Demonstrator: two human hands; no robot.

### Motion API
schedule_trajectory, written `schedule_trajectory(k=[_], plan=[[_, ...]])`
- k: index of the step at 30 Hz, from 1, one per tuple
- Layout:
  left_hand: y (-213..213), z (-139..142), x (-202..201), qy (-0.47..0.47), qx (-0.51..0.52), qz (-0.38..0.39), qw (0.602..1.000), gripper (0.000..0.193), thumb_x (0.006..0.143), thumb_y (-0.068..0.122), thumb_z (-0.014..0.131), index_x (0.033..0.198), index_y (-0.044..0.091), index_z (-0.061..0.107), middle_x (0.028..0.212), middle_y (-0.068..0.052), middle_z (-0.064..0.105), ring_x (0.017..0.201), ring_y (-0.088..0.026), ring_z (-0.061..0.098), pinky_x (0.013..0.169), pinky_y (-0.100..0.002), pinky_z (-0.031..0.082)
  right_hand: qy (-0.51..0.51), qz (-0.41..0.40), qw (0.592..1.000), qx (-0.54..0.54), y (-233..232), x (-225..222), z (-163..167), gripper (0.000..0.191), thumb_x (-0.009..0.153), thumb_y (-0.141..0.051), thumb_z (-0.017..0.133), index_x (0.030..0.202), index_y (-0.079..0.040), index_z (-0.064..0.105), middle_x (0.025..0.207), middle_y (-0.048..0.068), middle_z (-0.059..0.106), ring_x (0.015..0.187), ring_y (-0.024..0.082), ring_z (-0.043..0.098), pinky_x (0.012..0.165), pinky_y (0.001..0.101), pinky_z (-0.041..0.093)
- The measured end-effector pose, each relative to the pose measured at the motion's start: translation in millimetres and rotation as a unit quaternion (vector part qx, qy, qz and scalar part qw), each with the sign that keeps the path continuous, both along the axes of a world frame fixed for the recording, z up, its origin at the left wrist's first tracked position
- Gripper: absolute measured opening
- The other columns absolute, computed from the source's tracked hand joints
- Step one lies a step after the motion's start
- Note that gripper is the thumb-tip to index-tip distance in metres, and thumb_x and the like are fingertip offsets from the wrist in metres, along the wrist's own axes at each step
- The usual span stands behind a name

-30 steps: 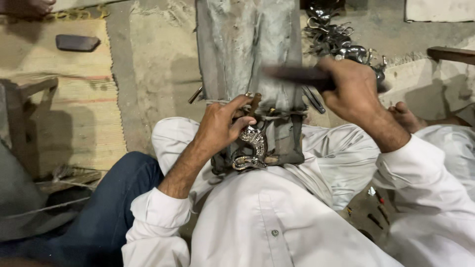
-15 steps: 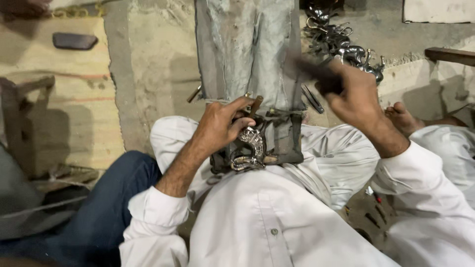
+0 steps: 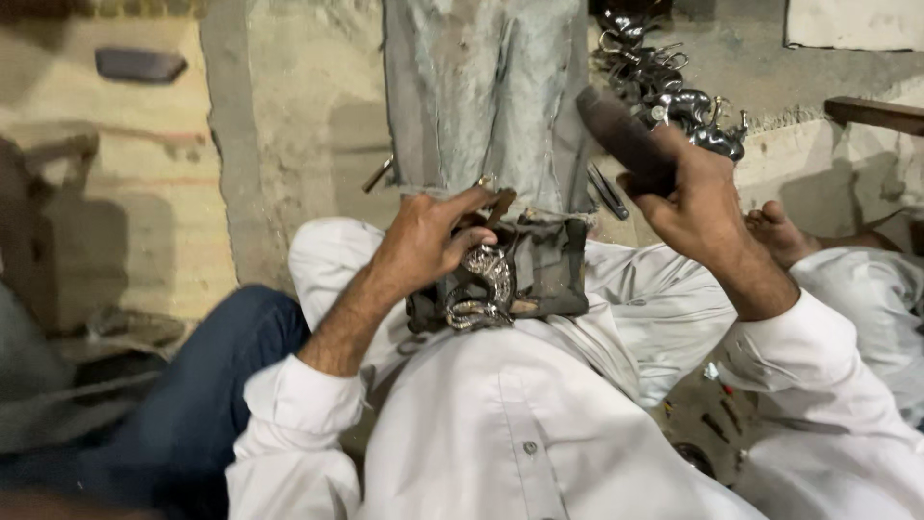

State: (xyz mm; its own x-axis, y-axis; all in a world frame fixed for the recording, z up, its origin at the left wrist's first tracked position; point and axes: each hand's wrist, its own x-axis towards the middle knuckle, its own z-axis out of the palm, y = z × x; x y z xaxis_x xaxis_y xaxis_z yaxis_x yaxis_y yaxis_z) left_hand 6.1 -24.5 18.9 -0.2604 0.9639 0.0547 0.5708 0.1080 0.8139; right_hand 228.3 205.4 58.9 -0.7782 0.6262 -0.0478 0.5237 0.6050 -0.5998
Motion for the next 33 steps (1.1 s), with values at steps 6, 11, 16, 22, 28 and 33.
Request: schedule_trajectory(k=[6,11,16,22,28,33], plan=[[-11.7,-10.2,-4.0,-0.137,0.112,0.082,0.981,0.033,0.094,0.009,0.079,0.124,0.004,0.069,0.115,-0.015,0.078,0.099,-0.019,0.079,0.086,-0.031,0.067,-0.169,0.15,0.955,0.194,-0.7,13.0,-25.1,0.039,0.075,-0.012,0.076,0.113,-0.014,0.067,0.09,0.012,0.072,0.088,0.032,0.071,0.072,0.0477,0.053],[-22.6,-12.3,-9.4,-0.228,0.117,0.139,0.957,0.038,0.093,0.007,0.078,0.126,-0.002,0.063,0.117,-0.01,0.075,0.099,-0.014,0.075,0.086,-0.03,0.066,0.001,0.055,0.987,-0.153,-21.3,30.5,-74.9,0.046,0.084,-0.017,0.081,0.125,-0.005,0.063,0.096,0.005,0.069,0.083,0.017,0.064,0.073,0.0347,0.053],[-21.3,-9.8,-4.9,-0.241,0.094,0.121,0.958,0.039,0.092,0.008,0.081,0.126,-0.002,0.065,0.113,-0.01,0.075,0.098,-0.013,0.074,0.084,-0.028,0.066,0.091,-0.019,0.921,-0.378,-65.6,36.5,-111.1,0.039,0.085,-0.01,0.081,0.118,0.0,0.064,0.095,-0.001,0.067,0.085,0.01,0.061,0.076,0.0277,0.052],[-8.3,1.3,-4.5,-0.121,0.03,0.033,0.992,0.045,0.087,0.015,0.085,0.127,0.005,0.065,0.103,-0.012,0.079,0.092,-0.016,0.079,0.082,-0.032,0.066,0.083,-0.015,0.927,-0.367,-83.7,38.2,-109.4,0.04,0.086,-0.009,0.079,0.121,0.0,0.063,0.101,-0.002,0.069,0.094,0.008,0.059,0.087,0.0254,0.05],[20.9,12.7,-9.4,-0.038,0.014,-0.125,0.991,0.045,0.087,0.02,0.081,0.127,0.007,0.065,0.104,-0.013,0.079,0.091,-0.023,0.079,0.081,-0.038,0.062,0.1,-0.005,0.93,-0.353,-83.6,41.3,-104.4,0.05,0.086,-0.009,0.078,0.131,-0.001,0.058,0.105,-0.001,0.065,0.096,0.008,0.056,0.088,0.0251,0.049],[41.7,17.5,-12.0,0.014,-0.052,-0.212,0.976,0.052,0.079,0.025,0.083,0.126,0.012,0.066,0.096,-0.009,0.08,0.082,-0.023,0.078,0.074,-0.042,0.06,0.104,-0.007,0.944,-0.315,-91.1,51.5,-104.5,0.049,0.087,-0.009,0.077,0.132,-0.001,0.057,0.102,0.0,0.06,0.093,0.01,0.052,0.083,0.0262,0.047]])
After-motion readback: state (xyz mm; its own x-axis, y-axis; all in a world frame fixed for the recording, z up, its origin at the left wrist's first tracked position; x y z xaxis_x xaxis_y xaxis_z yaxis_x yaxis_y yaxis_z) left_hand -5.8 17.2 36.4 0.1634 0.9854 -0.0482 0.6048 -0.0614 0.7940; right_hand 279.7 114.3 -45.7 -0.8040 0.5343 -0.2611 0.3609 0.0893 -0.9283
